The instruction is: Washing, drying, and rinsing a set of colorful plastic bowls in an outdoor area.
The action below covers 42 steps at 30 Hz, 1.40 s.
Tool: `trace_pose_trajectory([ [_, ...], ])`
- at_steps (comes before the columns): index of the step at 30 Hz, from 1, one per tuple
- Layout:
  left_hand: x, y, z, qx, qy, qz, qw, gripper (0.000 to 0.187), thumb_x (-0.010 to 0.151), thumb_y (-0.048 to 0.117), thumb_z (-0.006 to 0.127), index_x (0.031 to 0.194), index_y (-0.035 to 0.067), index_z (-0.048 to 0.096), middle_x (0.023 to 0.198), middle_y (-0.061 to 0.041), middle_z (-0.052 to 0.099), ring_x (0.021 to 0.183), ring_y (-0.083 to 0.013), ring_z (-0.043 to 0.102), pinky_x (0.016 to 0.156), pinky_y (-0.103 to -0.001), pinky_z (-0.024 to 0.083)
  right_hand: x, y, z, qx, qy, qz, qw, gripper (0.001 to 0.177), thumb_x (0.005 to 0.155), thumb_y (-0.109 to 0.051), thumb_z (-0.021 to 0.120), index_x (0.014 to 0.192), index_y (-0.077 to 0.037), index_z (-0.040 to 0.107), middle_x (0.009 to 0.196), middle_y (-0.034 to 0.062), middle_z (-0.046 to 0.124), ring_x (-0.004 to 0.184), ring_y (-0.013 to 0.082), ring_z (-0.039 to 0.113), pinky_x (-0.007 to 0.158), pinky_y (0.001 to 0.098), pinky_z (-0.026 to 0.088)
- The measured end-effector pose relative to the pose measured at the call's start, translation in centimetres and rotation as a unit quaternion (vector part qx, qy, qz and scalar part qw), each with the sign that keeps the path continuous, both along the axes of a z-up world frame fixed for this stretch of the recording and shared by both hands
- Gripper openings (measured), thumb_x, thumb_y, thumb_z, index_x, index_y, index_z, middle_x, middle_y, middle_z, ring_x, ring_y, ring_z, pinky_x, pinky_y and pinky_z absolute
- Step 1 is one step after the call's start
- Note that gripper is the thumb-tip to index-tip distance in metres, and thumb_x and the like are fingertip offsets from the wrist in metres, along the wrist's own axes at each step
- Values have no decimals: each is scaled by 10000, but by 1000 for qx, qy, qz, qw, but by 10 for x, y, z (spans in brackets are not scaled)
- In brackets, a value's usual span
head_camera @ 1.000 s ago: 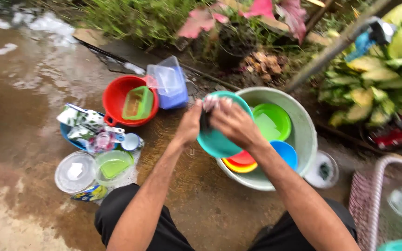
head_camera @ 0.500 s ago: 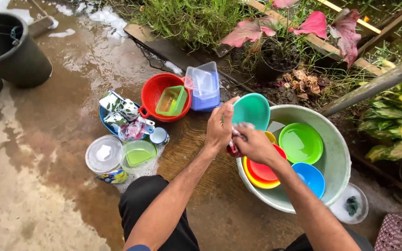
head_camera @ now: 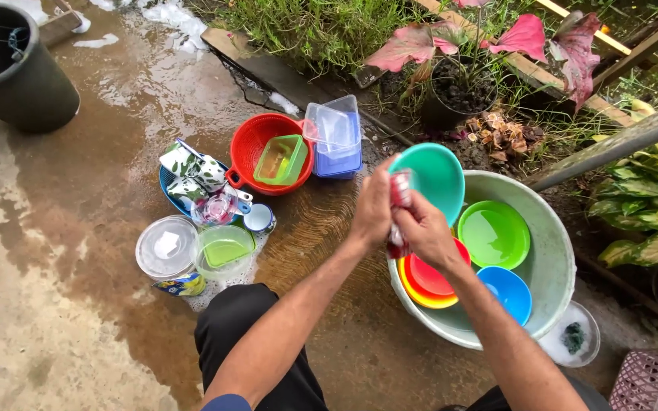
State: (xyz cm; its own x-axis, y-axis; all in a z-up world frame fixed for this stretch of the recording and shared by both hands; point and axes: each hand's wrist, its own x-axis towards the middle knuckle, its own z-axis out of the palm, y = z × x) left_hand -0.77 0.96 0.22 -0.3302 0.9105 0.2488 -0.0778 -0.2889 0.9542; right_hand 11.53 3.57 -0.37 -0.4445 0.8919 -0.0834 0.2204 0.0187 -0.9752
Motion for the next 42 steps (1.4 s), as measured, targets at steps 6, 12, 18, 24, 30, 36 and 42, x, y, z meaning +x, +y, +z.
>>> trace_pose_trajectory([
  [6,-28,13,-10,-121,106,10,987,587,1040,653,305,1428,320,594,1077,-242,640,1129,-473,637,1074,-593,410,38,32,-25,474,-454,134,743,260,732,-339,690,980,-325,769,1117,-70,712,1013,306,636,748,465,575],
  [12,-16,27,-51,-224,22,-115,968,599,1071,527,389,1463,105,556,1500,-229,512,1416,-355,447,1234,-522,257,40,40,-15,697,-325,92,633,167,934,-89,613,961,-234,692,1118,-19,670,1205,286,592,944,409,482],
  [18,-21,10,-9,-271,42,-135,952,512,1072,468,408,1368,126,650,1362,-202,636,1311,-325,577,1170,-525,353,48,29,-23,671,-369,30,643,311,853,-11,584,1067,-223,659,1136,-23,648,1204,311,545,845,412,444],
  [24,-12,7,4,-233,138,-44,961,600,1034,604,311,1448,254,568,1335,-233,625,1285,-478,548,1106,-606,399,25,8,-19,293,-463,67,834,286,821,-239,629,1060,-119,732,1042,136,734,992,418,657,730,526,587],
  [30,4,5,-4,-229,76,-27,970,665,1043,609,203,1502,225,493,1328,-304,587,1298,-521,517,1128,-639,346,20,7,-24,159,-119,-11,980,358,799,-157,712,1153,-196,749,1012,90,777,1018,346,736,814,452,579],
  [36,19,10,-27,-158,59,-45,985,642,1089,532,201,1533,140,450,1492,-212,502,1392,-406,467,1202,-564,282,33,31,-26,585,-322,-62,742,259,985,-100,601,1183,-256,662,1296,-30,654,1129,258,623,863,369,564],
  [42,15,12,-11,-98,133,-10,986,567,1093,491,275,1470,144,519,1407,-245,560,1362,-461,477,1165,-580,313,41,17,-30,494,-447,-99,739,276,704,-196,753,971,-162,691,920,38,677,951,334,637,598,381,618],
])
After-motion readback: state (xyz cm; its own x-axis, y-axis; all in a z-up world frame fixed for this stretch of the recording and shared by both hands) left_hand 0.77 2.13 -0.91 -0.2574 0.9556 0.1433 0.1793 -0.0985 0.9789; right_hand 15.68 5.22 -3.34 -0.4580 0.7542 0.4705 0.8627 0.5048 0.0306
